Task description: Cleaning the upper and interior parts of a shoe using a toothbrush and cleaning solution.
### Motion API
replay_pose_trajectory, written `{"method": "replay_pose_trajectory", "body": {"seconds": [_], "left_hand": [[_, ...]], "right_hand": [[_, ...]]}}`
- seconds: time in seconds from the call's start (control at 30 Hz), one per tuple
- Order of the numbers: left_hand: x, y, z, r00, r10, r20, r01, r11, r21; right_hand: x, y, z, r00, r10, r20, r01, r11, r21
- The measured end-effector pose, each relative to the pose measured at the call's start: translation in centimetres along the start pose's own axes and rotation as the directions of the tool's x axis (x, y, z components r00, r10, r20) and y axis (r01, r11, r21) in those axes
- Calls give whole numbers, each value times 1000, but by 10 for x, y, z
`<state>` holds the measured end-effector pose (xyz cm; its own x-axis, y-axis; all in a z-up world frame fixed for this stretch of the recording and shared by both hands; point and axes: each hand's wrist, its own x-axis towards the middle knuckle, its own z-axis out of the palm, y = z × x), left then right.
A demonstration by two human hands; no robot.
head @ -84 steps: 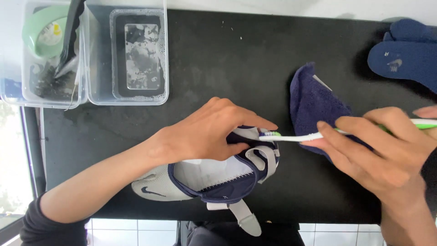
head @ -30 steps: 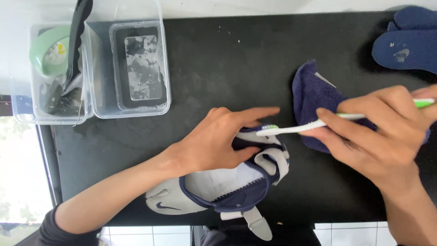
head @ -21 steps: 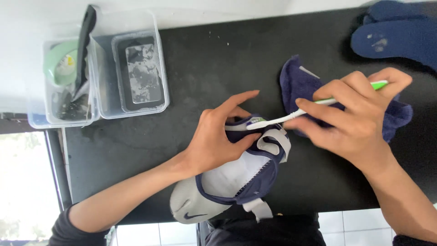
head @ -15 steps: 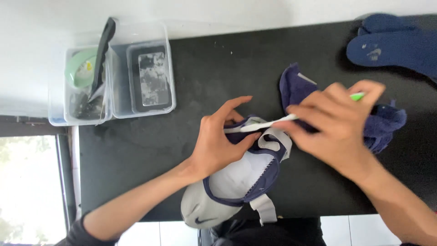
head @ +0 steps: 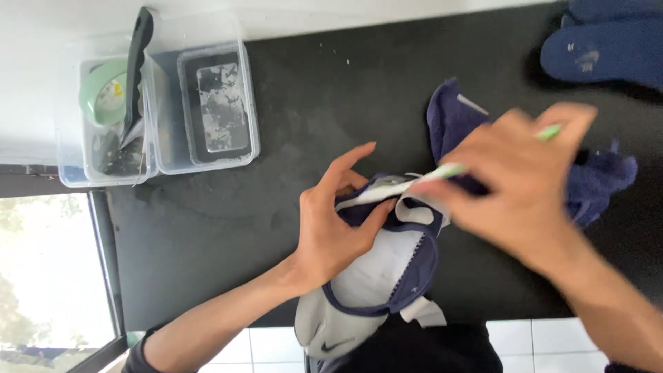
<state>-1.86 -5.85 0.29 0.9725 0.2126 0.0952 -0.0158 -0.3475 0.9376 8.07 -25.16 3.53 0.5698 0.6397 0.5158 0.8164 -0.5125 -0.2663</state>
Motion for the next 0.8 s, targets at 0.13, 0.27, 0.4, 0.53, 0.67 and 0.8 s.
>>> {"method": "replay_pose_trajectory", "body": {"seconds": [0.13, 0.27, 0.4, 0.53, 0.67, 0.8], "left_hand": [[0, 1, -1, 998, -33, -55, 31, 999, -39], [2, -3, 1, 996, 5, -87, -7, 1000, -28], [-2, -3, 4, 995, -42, -88, 40, 999, -20], [-2, -5, 6, 996, -3, -84, 6, 999, 41], [-1, -5, 4, 998, 44, -50, -42, 998, 55], [-1, -2, 5, 999, 6, -40, -5, 1000, 30]], "right_hand": [[2, 6, 2, 999, 25, 48, -26, 999, 20], [6, 5, 3, 998, 57, 28, -57, 998, -2], [3, 16, 0, 1000, -2, 21, 3, 1000, -28], [5, 10, 11, 998, 48, 50, -51, 997, 58], [6, 18, 9, 998, 2, 59, -6, 998, 59], [9, 14, 10, 995, 45, 92, -57, 989, 134]]}}
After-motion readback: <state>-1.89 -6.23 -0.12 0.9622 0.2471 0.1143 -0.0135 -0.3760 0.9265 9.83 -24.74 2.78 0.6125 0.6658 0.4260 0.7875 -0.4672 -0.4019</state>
